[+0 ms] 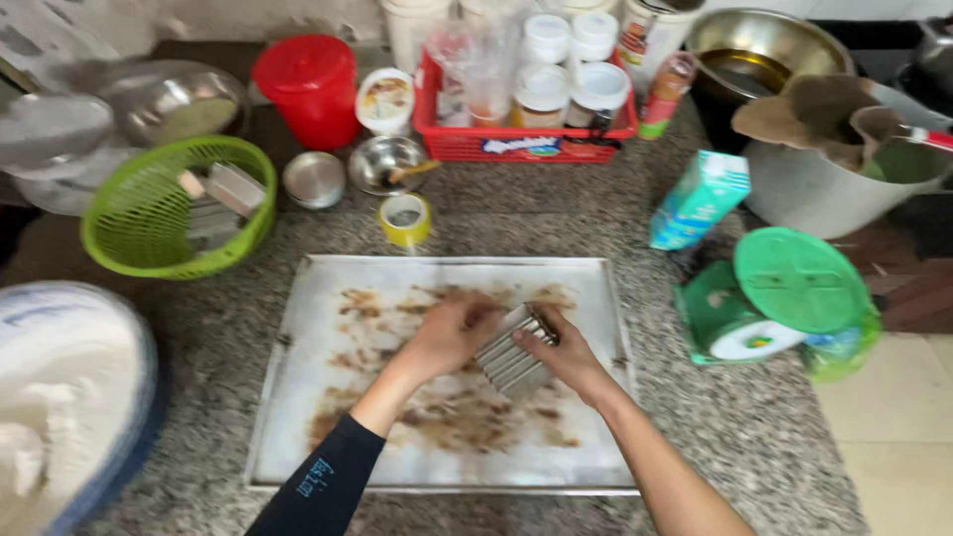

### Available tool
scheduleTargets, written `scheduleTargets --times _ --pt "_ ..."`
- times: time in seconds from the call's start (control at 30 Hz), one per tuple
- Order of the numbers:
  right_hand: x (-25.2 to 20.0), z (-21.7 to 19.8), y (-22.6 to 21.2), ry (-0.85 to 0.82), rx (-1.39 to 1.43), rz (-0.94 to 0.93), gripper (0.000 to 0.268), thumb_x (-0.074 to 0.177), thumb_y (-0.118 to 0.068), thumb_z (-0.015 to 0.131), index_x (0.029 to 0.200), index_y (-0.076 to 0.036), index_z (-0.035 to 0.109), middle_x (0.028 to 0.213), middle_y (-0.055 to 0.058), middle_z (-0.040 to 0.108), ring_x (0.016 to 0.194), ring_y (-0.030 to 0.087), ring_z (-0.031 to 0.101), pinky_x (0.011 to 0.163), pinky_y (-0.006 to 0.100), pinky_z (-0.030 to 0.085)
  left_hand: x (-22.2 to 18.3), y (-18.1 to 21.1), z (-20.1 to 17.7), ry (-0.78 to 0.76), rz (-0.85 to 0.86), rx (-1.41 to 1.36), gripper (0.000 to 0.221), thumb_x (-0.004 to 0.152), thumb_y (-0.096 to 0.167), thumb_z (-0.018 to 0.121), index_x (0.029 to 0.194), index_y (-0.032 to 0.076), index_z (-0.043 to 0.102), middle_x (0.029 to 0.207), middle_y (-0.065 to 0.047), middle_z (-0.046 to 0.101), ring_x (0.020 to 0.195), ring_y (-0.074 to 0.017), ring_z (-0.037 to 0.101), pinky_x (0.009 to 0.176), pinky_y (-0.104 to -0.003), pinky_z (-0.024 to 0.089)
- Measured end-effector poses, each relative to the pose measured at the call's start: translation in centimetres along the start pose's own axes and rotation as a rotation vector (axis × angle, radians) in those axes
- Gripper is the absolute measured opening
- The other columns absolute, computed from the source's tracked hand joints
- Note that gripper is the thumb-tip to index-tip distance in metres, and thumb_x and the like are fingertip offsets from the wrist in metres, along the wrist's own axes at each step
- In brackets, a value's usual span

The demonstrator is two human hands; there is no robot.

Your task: The person takes paper cups and a tray from a rack, then places metal baking molds into the tray by hand.

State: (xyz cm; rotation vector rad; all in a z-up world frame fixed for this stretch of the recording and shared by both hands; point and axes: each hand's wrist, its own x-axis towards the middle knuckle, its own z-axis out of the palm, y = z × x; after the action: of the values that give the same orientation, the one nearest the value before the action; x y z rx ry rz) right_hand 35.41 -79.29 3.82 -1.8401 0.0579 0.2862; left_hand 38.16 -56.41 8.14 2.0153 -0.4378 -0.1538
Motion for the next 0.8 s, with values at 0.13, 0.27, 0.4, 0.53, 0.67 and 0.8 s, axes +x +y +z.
scheduleTargets --times 0.13,0.27,0.4,0.53,0.67,0.8 --pt "-1.2 -4.0 2.4 0.035 -0.035 -0.041 0.081 0.084 -0.044 0.079 0.146 -0.002 0.049 0.141 0.015 0.061 0.131 0.021 0.056 0.107 0.033 0.044 0.4 0.1 5.8 -0.25 -0.014 -0.102 0.032 0.09 0.018 0.068 0.12 0.007 0.068 0.096 -0.01 0.076 0.083 -0.0174 0.071 0.075 -0.034 0.056" --pt "-2.4 -6.8 3.6 0.08 -0.043 0.098 0.076 0.081 -0.044 0.079 0.141 -0.001 0.057 0.13 0.015 0.069 0.12 0.022 0.064 0.102 0.033 0.05 2.9 -0.2 9.6 -0.235 -0.061 -0.129 0.023 0.088 0.013 0.069 0.108 0.005 0.075 0.09 -0.01 0.078 0.08 -0.0171 0.071 0.074 -0.034 0.056" --pt "-4.2 -9.7 4.9 0.158 0.004 0.137 0.068 0.084 -0.046 0.076 0.133 -0.001 0.065 0.119 0.013 0.074 0.109 0.02 0.068 0.093 0.032 0.053 6.0 -0.4 11.5 -0.191 -0.147 -0.035 0.021 0.085 0.017 0.072 0.102 0.005 0.074 0.088 -0.011 0.076 0.078 -0.0232 0.071 0.069 -0.037 0.056" --pt "-5.2 -12.7 6.0 0.254 0.208 0.249 0.066 0.084 -0.045 0.075 0.133 -0.004 0.062 0.109 0.013 0.076 0.094 0.019 0.071 0.08 0.032 0.058 9.9 -0.8 12.9 -0.103 0.092 0.301 0.021 0.086 0.013 0.067 0.105 0.007 0.074 0.091 -0.021 0.074 0.083 -0.0379 0.07 0.073 -0.047 0.054" --pt "-6.6 -14.8 6.9 0.357 0.298 0.393 0.06 0.085 -0.045 0.074 0.129 -0.005 0.063 0.106 0.012 0.076 0.089 0.018 0.072 0.075 0.033 0.057 13.7 -2.9 15.5 -0.136 0.21 0.555 0.032 0.083 0.002 0.061 0.113 0.01 0.071 0.092 -0.022 0.074 0.09 -0.0395 0.07 0.078 -0.052 0.055" --pt "-7.1 -15.4 7.6 0.45 0.367 0.449 0.058 0.085 -0.044 0.073 0.128 -0.007 0.066 0.104 0.01 0.075 0.09 0.018 0.072 0.077 0.033 0.057 17.2 -5.9 18.7 -0.237 0.242 0.764 0.024 0.091 0.003 0.061 0.114 0.007 0.066 0.094 -0.019 0.074 0.089 -0.0353 0.073 0.075 -0.049 0.058"
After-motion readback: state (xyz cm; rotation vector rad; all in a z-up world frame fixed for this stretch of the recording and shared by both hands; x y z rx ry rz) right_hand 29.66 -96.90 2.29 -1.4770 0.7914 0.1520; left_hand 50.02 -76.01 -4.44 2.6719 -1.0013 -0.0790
